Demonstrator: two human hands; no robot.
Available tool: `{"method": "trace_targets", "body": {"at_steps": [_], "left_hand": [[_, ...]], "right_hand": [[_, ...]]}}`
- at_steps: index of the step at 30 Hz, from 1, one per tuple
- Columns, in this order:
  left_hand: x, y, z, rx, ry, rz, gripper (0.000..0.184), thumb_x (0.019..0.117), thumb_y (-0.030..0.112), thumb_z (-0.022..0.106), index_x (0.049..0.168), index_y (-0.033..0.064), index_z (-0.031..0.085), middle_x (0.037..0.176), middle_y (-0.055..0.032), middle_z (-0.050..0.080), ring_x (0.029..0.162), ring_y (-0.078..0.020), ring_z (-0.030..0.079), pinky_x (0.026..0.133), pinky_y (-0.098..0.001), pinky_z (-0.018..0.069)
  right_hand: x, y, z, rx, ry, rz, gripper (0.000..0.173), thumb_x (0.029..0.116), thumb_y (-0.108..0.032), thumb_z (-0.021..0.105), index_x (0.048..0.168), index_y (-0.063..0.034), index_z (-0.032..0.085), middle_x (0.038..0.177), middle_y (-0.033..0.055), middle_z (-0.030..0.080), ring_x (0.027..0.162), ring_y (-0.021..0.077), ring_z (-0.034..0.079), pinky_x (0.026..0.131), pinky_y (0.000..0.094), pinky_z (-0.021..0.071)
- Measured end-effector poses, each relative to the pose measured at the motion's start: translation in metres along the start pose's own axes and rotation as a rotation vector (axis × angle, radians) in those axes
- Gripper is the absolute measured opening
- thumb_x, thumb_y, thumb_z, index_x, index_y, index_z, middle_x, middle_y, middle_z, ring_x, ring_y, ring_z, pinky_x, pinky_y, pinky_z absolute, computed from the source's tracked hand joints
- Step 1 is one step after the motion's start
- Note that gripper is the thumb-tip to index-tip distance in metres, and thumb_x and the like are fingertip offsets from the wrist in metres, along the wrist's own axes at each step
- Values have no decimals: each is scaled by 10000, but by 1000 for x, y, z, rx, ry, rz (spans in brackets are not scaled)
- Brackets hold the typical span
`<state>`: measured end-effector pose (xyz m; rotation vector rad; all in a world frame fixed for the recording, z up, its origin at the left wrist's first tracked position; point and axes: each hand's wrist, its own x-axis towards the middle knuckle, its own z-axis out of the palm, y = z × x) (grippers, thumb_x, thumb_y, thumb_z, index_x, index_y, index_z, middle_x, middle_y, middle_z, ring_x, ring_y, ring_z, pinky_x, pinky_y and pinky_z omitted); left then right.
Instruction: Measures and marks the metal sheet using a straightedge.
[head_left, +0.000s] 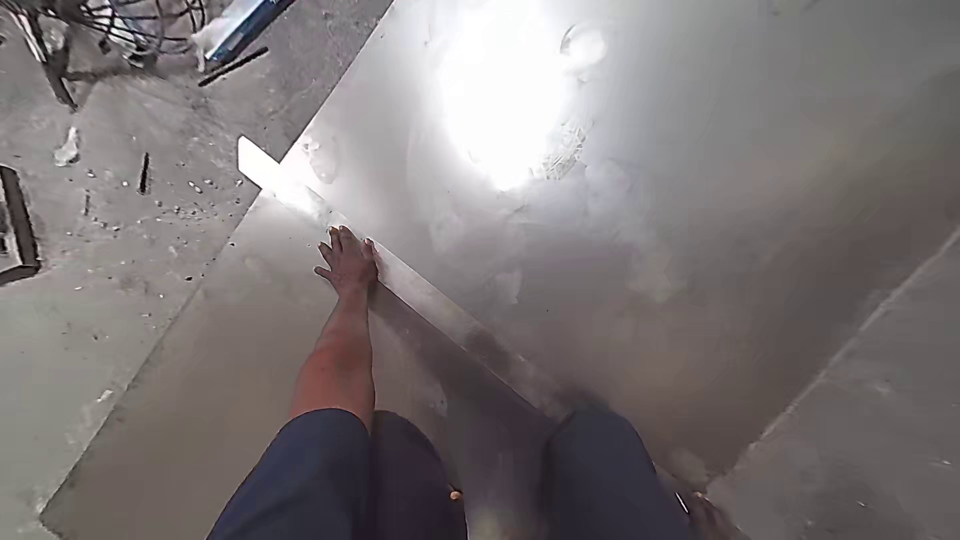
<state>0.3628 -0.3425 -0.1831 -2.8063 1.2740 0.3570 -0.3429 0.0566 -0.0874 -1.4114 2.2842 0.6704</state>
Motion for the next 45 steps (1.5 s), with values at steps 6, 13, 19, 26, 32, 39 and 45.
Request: {"method": "trace_targets", "body": {"at_steps": [6,13,19,26,32,39,45], "left_hand": [[0,-6,21,-35,101,6,713,1011,675,246,1636,332,264,1730,62,188,1602,-332,106,1127,-827,102],[5,-1,7,-44,53,1,682,1023,606,287,1635,305,281,1733,46,182,1602,-337,89,1160,-783,98],[12,-1,4,-43,73,-13,676,1000,606,290,1601,307,376,1706,27,272,1587,-366,154,1159,-779,96],[16,-7,11,-29,98,-4,654,1005,630,294,1576,335,412,1682,22,331,1573,-383,206,1154,-785,117],[20,-7,7,-14,70,-20,676,998,649,269,1576,337,429,1672,46,356,1562,-387,246,1148,-791,155],[18,-10,9,-21,117,-5,639,1001,610,284,1559,347,453,1644,38,407,1541,-397,296,1137,-791,167],[18,-10,7,-11,129,-4,628,1016,606,259,1555,353,461,1638,48,418,1535,-406,305,1133,-783,181]], "right_hand": [[66,-46,-103,-22,-459,160,484,979,-378,675,1306,-21,677,1274,288,670,1219,488,620,998,692,482],[164,-294,-263,111,-297,-150,402,1057,-97,514,1440,25,527,1266,332,632,1167,503,628,986,672,488],[175,-574,-341,168,-321,-669,404,1108,-258,442,1480,-153,556,1020,106,748,876,287,713,841,533,566],[154,-826,-312,119,-141,-1057,401,1104,-295,417,1466,-258,586,1201,122,734,1052,366,712,844,619,560],[128,-950,-285,94,-39,-1073,405,1041,-235,465,1394,-311,649,1197,52,744,1106,285,709,830,545,580],[120,-989,-270,21,40,-1101,349,1044,-220,440,1273,-249,702,1070,87,750,1003,299,729,748,530,582],[117,-1002,-267,12,62,-1127,355,1052,-212,435,1291,-229,696,1062,99,752,992,311,733,764,527,585]]}}
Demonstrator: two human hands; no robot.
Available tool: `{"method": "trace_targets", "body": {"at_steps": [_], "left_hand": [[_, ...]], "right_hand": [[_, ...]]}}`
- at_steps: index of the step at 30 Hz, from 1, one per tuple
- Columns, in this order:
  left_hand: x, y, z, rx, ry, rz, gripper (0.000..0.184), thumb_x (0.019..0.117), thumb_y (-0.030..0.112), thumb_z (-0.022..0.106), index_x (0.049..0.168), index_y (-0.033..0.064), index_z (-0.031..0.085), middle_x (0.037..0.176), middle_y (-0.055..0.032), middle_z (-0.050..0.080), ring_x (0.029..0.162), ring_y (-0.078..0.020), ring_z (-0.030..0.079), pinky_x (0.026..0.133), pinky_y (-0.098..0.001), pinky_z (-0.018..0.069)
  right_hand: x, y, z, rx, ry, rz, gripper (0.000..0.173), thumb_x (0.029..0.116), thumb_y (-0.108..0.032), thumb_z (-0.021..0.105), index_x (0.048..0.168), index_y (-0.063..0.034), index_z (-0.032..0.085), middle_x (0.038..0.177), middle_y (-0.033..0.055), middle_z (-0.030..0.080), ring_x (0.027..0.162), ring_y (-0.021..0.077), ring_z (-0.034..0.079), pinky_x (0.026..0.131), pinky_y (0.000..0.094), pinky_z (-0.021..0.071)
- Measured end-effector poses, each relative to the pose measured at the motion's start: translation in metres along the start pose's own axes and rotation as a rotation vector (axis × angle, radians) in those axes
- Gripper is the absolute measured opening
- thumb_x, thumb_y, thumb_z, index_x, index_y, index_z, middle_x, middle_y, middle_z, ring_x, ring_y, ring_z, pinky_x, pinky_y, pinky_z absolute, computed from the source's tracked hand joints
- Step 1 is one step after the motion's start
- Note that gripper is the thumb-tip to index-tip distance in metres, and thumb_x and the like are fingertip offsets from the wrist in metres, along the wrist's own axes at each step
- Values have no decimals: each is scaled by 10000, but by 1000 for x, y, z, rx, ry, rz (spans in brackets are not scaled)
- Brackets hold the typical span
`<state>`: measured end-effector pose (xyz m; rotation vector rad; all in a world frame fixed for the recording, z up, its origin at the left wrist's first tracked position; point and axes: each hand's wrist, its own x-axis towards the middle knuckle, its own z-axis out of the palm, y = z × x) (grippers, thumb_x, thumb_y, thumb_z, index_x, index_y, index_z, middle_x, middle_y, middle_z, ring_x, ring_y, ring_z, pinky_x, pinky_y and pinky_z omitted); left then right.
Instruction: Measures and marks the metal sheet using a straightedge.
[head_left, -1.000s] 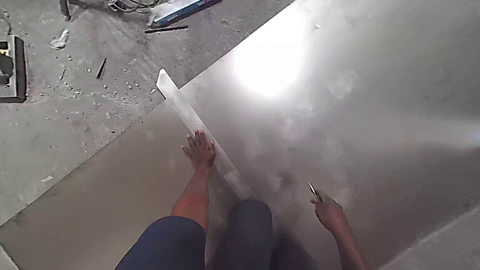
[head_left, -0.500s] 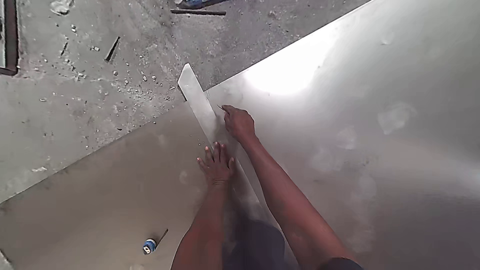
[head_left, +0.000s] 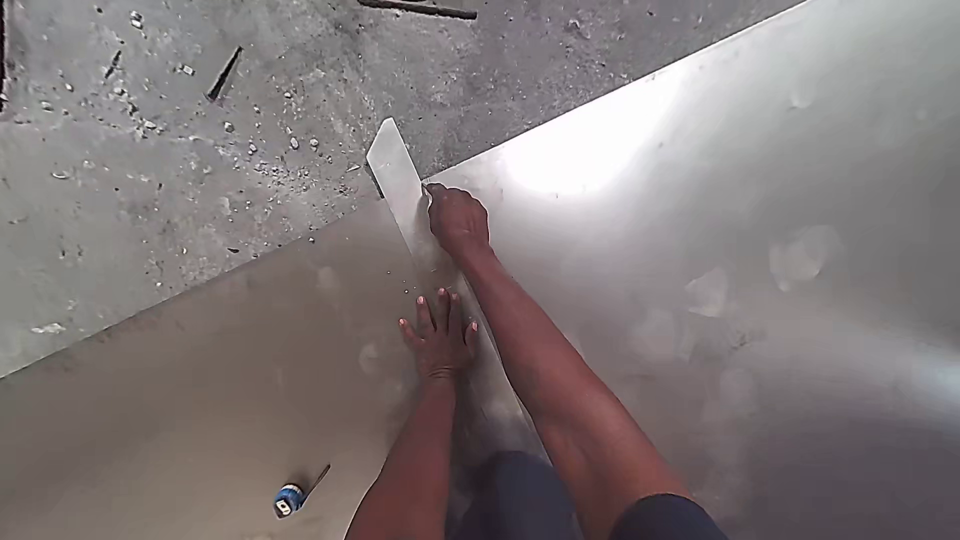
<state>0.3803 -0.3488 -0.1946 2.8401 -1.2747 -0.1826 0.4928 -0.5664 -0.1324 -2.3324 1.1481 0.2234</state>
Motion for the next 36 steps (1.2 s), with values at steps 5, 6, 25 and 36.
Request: {"method": "trace_targets", "body": {"at_steps": [5,6,25,36], "left_hand": [[-1,1,-7,-42,-32,-6,632,1029,583,260,1584,328,419,1674,43,352,1564,-396,233,1150,-780,135],[-1,2,-10,-46,-60,-13,628,1034,580,247,1589,334,407,1682,49,333,1570,-389,218,1157,-775,126],[-4,3,0,-16,-140,-17,657,1024,618,259,1617,345,327,1719,65,230,1597,-361,110,1165,-779,92],[-2,2,6,1,-5,-16,646,1004,597,296,1598,358,380,1684,65,327,1571,-373,221,1148,-779,157]], "right_hand": [[5,-10,-8,-57,-53,-22,277,1027,-173,470,1149,-154,718,1036,115,753,999,318,734,766,538,585],[5,-13,-11,-65,-74,-19,269,1026,-169,476,1141,-147,718,1047,116,754,1008,319,734,776,539,587],[-226,81,-10,-117,-379,42,262,1060,-204,489,1117,-74,710,952,164,728,935,357,728,771,530,581],[-25,23,-12,96,-45,5,365,1033,-228,499,1350,-271,675,1182,61,737,1104,283,705,838,531,586]]}}
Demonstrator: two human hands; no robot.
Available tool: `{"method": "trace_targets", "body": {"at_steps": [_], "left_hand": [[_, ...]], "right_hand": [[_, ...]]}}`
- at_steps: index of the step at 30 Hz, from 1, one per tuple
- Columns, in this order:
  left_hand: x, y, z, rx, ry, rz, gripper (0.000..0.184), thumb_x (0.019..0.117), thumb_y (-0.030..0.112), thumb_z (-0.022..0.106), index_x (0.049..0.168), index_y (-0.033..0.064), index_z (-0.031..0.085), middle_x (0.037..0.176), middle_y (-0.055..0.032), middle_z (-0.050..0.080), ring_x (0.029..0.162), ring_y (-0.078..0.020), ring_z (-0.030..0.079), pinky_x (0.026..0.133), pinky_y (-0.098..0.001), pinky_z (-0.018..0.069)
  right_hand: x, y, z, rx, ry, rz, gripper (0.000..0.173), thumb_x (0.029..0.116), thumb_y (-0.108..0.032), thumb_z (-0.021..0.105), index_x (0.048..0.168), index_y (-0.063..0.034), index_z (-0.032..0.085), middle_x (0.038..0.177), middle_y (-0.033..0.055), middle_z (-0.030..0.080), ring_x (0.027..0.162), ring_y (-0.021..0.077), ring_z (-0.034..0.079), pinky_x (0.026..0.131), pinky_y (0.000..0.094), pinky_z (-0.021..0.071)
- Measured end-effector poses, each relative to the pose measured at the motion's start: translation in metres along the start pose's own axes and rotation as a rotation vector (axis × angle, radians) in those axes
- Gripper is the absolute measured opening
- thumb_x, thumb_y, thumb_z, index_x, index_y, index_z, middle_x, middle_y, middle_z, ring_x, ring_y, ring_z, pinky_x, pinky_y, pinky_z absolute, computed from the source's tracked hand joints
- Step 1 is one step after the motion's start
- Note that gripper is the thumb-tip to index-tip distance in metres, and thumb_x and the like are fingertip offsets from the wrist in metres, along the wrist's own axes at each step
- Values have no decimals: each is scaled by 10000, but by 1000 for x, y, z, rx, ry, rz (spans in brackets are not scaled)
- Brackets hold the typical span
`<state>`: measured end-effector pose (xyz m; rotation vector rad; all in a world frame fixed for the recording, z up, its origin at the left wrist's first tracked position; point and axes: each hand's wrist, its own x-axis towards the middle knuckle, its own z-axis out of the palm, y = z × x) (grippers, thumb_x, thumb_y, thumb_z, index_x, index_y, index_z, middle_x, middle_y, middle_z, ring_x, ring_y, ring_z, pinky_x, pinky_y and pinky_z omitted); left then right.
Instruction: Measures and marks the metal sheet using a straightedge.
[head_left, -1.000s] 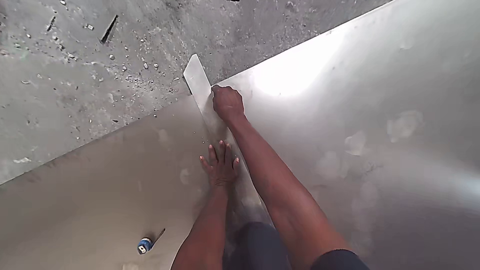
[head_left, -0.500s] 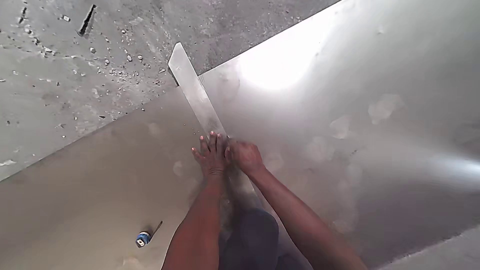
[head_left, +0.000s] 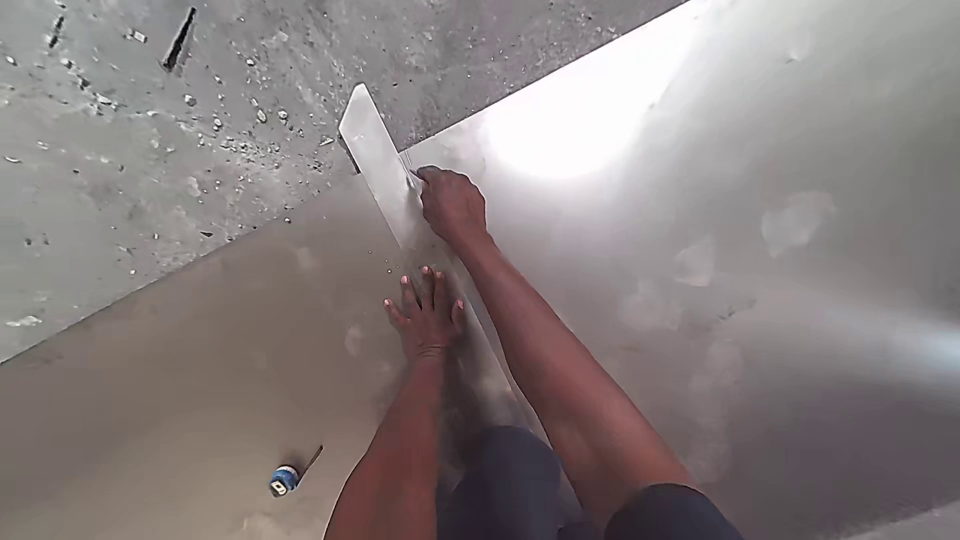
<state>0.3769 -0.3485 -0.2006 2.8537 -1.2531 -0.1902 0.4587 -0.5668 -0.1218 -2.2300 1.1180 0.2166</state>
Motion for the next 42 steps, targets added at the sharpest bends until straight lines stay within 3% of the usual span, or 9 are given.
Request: {"method": "trace_targets", "body": {"at_steps": [7,12,19,21,25,30,32,38,42], "left_hand": [[1,1,-4,-10,-40,-4,642,1010,594,282,1603,361,362,1693,58,305,1578,-370,196,1159,-765,127],[0,3,-9,-5,-20,8,629,1033,569,259,1615,347,342,1696,49,299,1578,-374,196,1158,-762,146],[1,5,-13,-2,-84,-12,638,1031,583,263,1623,349,310,1714,53,250,1591,-351,150,1169,-761,121],[-3,1,-4,-14,-68,-4,654,1017,598,296,1625,355,303,1722,58,220,1596,-347,126,1165,-776,92],[0,2,-4,3,-126,-8,689,995,629,347,1625,356,294,1724,59,214,1596,-357,116,1161,-787,91],[-4,-3,2,4,-107,28,687,1014,653,235,1626,345,282,1722,62,214,1597,-361,100,1147,-795,122],[-2,-3,8,17,-74,33,691,1010,651,274,1634,352,259,1725,59,203,1597,-363,92,1143,-798,115],[-5,2,1,17,-98,14,704,1006,642,277,1635,326,267,1727,50,202,1598,-368,86,1142,-803,105],[-4,2,2,9,-71,13,699,1002,632,293,1631,328,268,1727,57,197,1599,-354,89,1149,-794,93]], "right_hand": [[28,-20,7,-43,12,18,314,1022,-184,484,1232,-219,714,1122,81,742,1050,291,721,778,520,589],[33,-21,8,-26,6,-11,308,1037,-180,470,1221,-188,718,1115,92,747,1063,291,720,817,519,587],[26,-26,-11,-103,-107,-69,214,976,-137,536,1096,-118,711,1101,118,737,1051,324,717,787,546,587],[11,-15,-11,-114,-142,-81,175,963,-164,563,1056,-121,704,1068,120,733,1027,331,715,770,555,580],[-46,18,-1,-146,-192,-75,188,990,-201,570,1109,-116,690,1027,156,724,982,375,713,752,577,576],[-173,76,22,-126,-204,-50,219,1060,-224,503,1095,-102,681,869,148,709,832,362,721,670,545,573],[-212,98,37,-131,-166,-42,217,1059,-199,510,1165,-131,686,852,125,714,795,337,723,652,522,583],[-217,93,26,-124,-299,21,232,1049,-192,493,1135,-106,691,1015,150,730,974,354,718,779,546,576],[-251,116,44,-98,-182,-43,230,1042,-209,507,1109,-102,699,919,149,729,869,361,729,707,555,582]]}}
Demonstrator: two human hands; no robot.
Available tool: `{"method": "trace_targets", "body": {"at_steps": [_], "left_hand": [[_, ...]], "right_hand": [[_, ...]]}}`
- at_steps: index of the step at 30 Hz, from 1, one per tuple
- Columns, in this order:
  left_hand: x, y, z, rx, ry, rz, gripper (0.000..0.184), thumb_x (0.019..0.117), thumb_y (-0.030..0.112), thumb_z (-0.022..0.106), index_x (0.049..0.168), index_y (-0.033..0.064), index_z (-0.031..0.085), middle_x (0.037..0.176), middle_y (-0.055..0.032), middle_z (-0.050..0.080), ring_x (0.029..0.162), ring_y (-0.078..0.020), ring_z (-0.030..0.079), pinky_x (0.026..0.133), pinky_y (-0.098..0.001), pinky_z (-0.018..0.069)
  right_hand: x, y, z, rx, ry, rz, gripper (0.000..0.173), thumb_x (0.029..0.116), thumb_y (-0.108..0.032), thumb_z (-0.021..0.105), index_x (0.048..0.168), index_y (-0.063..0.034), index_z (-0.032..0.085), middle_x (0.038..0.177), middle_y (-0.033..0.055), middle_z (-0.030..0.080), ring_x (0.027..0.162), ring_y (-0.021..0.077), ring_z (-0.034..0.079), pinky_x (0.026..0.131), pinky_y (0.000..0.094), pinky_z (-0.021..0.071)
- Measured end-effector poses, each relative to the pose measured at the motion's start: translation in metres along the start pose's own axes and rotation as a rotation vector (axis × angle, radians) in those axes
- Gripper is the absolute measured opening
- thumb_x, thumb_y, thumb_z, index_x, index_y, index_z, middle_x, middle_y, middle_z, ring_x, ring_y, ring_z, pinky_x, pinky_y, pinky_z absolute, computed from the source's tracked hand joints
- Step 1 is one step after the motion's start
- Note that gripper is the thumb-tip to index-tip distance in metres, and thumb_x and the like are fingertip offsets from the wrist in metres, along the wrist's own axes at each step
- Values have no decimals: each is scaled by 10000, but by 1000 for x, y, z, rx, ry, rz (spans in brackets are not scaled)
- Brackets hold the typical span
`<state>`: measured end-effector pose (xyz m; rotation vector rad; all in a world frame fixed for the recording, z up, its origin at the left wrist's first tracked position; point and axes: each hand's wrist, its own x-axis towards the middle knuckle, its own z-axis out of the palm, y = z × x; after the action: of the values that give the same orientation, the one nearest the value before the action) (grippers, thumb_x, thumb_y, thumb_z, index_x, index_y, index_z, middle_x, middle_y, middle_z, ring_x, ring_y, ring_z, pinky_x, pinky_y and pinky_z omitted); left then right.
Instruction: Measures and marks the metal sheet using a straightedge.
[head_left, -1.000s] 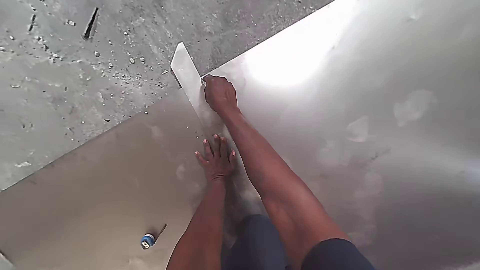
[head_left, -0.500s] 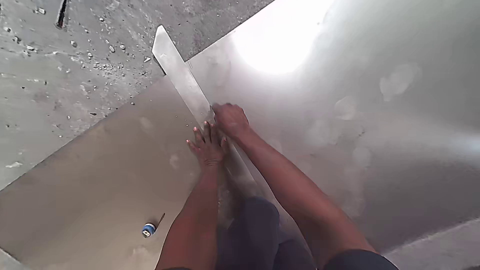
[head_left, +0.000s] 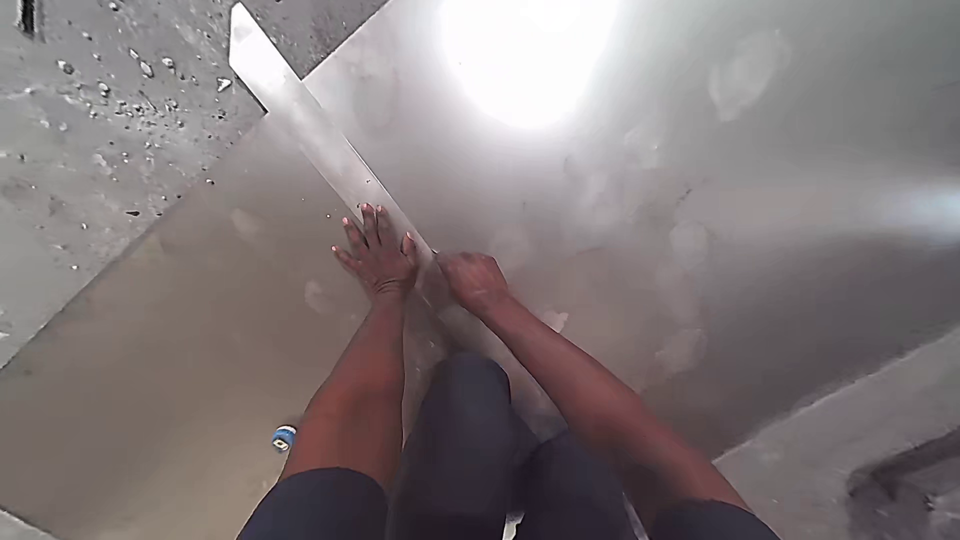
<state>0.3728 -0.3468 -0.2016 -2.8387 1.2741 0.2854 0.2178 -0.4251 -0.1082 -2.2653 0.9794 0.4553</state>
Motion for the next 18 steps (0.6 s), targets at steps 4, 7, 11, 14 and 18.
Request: {"method": "trace_targets", "body": {"at_steps": [4,7,11,14,18], "left_hand": [[-4,1,2,6,5,-1,706,1005,649,289,1640,344,240,1732,58,181,1599,-355,94,1140,-800,115],[-5,1,5,20,9,0,715,1008,645,284,1647,331,223,1734,48,172,1601,-351,92,1130,-810,111],[-8,1,6,29,38,2,710,1016,654,251,1647,331,219,1735,55,168,1602,-330,106,1127,-810,118],[-6,3,4,27,40,6,727,1005,665,228,1647,322,220,1738,56,154,1600,-336,105,1122,-805,128],[-11,3,5,28,26,3,726,1007,671,212,1648,330,210,1738,73,147,1604,-327,85,1118,-814,114]], "right_hand": [[-103,39,41,-31,-26,79,271,1028,-242,550,1245,-162,692,845,130,719,794,345,724,665,526,580],[-175,61,65,-56,-83,123,322,1036,-217,508,1299,-136,676,890,161,729,829,365,737,696,531,589],[-185,52,58,-3,-208,287,269,1041,-228,514,1211,-109,685,957,166,723,916,374,721,752,554,570],[-205,50,47,87,-227,441,316,1055,-248,489,1287,-139,673,1079,175,736,1035,378,709,846,580,552],[-262,49,73,132,-164,532,404,1084,-325,404,1379,-215,657,1140,131,751,1041,355,724,854,575,563]]}}
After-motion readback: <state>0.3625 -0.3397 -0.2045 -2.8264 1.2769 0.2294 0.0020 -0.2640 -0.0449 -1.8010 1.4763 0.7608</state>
